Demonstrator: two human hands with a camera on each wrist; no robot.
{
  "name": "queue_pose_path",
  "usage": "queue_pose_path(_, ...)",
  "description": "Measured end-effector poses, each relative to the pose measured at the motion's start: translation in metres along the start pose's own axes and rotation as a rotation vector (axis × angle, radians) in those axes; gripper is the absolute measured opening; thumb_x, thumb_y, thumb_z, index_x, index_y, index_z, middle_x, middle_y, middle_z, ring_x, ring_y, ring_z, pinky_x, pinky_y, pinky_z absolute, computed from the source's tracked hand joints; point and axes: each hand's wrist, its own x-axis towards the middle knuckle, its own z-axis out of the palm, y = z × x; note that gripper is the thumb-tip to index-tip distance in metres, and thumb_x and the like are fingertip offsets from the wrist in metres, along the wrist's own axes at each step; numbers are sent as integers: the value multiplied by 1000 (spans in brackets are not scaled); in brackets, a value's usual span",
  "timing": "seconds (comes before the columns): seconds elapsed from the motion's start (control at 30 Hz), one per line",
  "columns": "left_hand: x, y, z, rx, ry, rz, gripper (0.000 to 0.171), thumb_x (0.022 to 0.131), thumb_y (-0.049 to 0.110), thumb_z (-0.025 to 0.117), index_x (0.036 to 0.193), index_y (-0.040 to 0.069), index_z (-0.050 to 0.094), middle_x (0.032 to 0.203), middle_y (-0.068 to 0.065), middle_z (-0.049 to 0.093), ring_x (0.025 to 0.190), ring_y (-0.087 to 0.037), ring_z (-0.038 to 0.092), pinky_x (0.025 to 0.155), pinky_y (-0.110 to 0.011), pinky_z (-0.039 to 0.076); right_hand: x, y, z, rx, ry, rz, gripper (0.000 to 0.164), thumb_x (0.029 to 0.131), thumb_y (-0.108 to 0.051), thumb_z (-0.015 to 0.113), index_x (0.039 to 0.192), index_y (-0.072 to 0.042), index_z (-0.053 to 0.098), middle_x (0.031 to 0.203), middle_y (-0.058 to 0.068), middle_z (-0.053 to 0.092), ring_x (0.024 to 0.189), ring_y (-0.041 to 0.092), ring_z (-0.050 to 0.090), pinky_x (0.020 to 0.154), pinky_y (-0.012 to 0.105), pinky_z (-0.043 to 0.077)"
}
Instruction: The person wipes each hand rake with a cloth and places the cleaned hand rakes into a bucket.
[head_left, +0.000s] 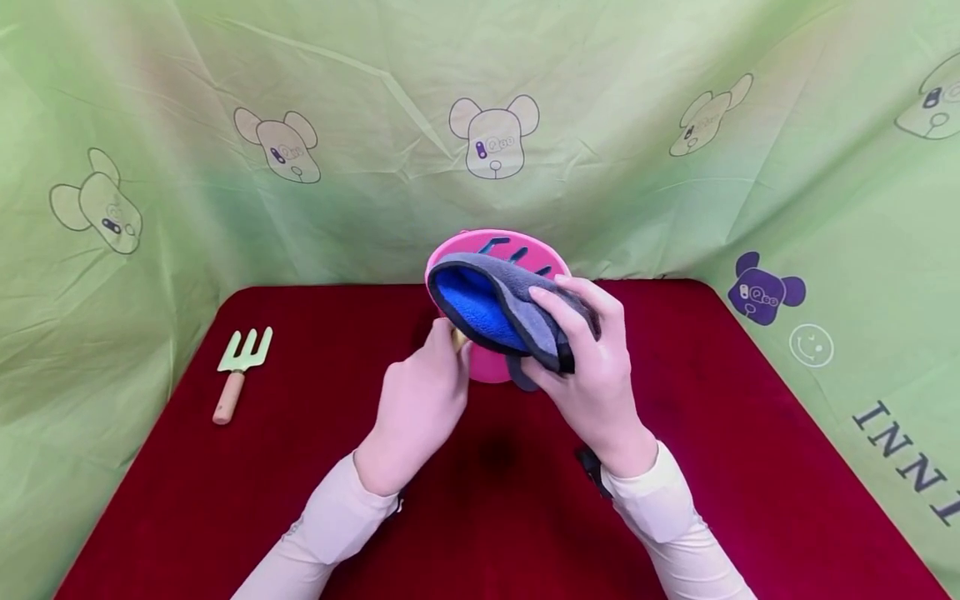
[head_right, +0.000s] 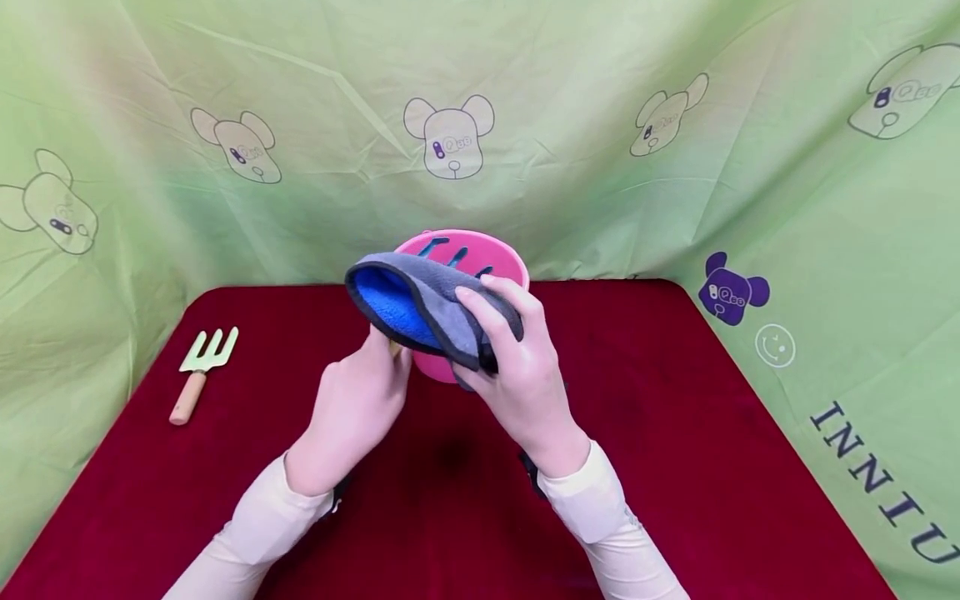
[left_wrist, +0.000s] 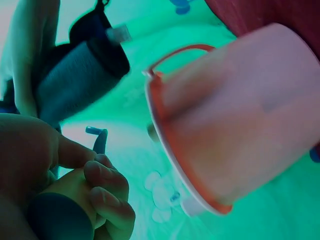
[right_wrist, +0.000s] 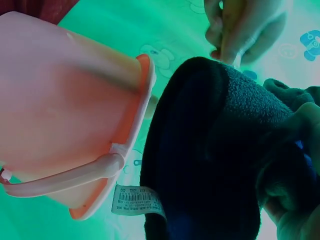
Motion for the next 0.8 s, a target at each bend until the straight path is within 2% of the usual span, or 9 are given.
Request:
queue_pose_path(0.1,2,6,1,29,32,56,13,101,17,56,103,5,52,58,2,47,45,-15,52,38,-34,43,0,0,2,3,-8,-10,60,72,6,82,129,-4,64,134,25,52,126,38,54,115,26,41)
queue_pose_path(0.2,3,10,-1,48,40,92,10,102,16,54,103,6,52,58,3,46,45,-14,49,38,-32,42,0,0,4,6,-21,-14,67,72,8,82,133,-1,57,132,25,54,125,37,56,116,26,41)
queue_pose_path(0.3,5,14,-2,29,19,104,10,101,16,56,99,6,53,60,2,49,47,-15,52,39,-32,43,0,0,5,31,-25,-6,72,73,9,81,136,0,48,133,24,57,125,35,58,117,28,41)
queue_pose_path(0.37,8,16,-3,-2,-8,98,11,100,16,58,98,6,54,61,1,52,49,-17,55,40,-33,45,0,1,5,45,-27,-7,69,75,8,79,135,1,46,134,23,59,127,34,58,117,29,40)
queue_pose_path(0.47,11,18,-4,-52,-38,89,12,99,17,61,99,6,56,65,-1,56,53,-18,61,42,-34,48,3,3,4,18,-27,-48,55,84,-2,75,133,3,50,135,22,61,129,35,58,118,33,40)
queue_pose_path(0.6,13,20,-4,-87,-38,84,14,99,17,62,101,5,56,66,-2,58,55,-19,63,44,-35,50,8,4,2,-65,0,-98,42,96,-22,68,131,0,60,136,22,59,129,40,53,116,40,41)
queue_pose_path(0.7,14,20,-5,-105,-33,79,15,100,18,62,102,4,55,66,-2,58,54,-19,63,44,-35,50,10,3,1,-128,4,-107,41,98,-29,65,132,-6,64,134,22,58,126,41,51,110,46,41)
queue_pose_path(0.8,15,20,-6,-120,-41,72,16,100,18,62,103,4,55,67,-2,59,54,-18,62,45,-34,50,12,2,0,-162,-21,-110,42,98,-28,65,135,-7,63,135,21,59,124,42,52,107,51,41)
